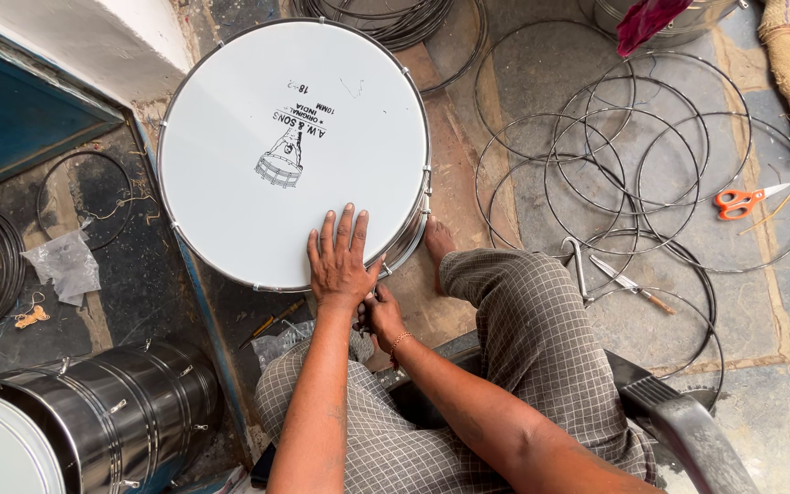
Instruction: The person is assembling a drum by tightening the tension rods on the drumhead using a drum key. They systematically rotate the key to secure the head to the metal shell.
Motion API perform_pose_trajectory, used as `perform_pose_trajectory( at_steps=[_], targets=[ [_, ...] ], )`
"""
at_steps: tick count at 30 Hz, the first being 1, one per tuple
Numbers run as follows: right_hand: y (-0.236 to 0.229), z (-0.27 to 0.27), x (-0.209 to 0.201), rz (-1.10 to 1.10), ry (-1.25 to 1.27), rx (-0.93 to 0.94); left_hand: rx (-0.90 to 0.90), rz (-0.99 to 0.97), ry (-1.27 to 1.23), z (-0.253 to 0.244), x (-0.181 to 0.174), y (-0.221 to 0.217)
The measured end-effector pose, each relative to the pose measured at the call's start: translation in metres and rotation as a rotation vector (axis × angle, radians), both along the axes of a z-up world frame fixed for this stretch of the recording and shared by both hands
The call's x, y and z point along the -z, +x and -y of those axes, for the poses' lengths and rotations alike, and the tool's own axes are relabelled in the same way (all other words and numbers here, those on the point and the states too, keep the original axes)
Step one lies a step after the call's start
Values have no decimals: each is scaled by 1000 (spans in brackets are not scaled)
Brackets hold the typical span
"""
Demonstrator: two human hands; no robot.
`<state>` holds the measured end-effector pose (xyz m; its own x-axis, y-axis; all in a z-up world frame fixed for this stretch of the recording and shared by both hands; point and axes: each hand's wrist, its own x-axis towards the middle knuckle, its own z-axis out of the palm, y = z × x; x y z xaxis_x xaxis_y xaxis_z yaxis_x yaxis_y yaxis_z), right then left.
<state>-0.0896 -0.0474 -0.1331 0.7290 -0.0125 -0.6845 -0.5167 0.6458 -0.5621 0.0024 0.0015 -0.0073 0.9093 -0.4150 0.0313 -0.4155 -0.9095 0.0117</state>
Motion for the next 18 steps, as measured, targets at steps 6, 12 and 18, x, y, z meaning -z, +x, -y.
perform_pose_trajectory(
  at_steps=[6,12,18],
  targets=[
    [15,21,3,-52,-545,-495,19,26,-29,0,-1,-1],
    [64,96,-23,548,-1206,-1410,14,20,-65,2,-7,-4],
    [86,101,-44,548,-1299,-1715,70,-2,-387,-12,3,0]
  ],
)
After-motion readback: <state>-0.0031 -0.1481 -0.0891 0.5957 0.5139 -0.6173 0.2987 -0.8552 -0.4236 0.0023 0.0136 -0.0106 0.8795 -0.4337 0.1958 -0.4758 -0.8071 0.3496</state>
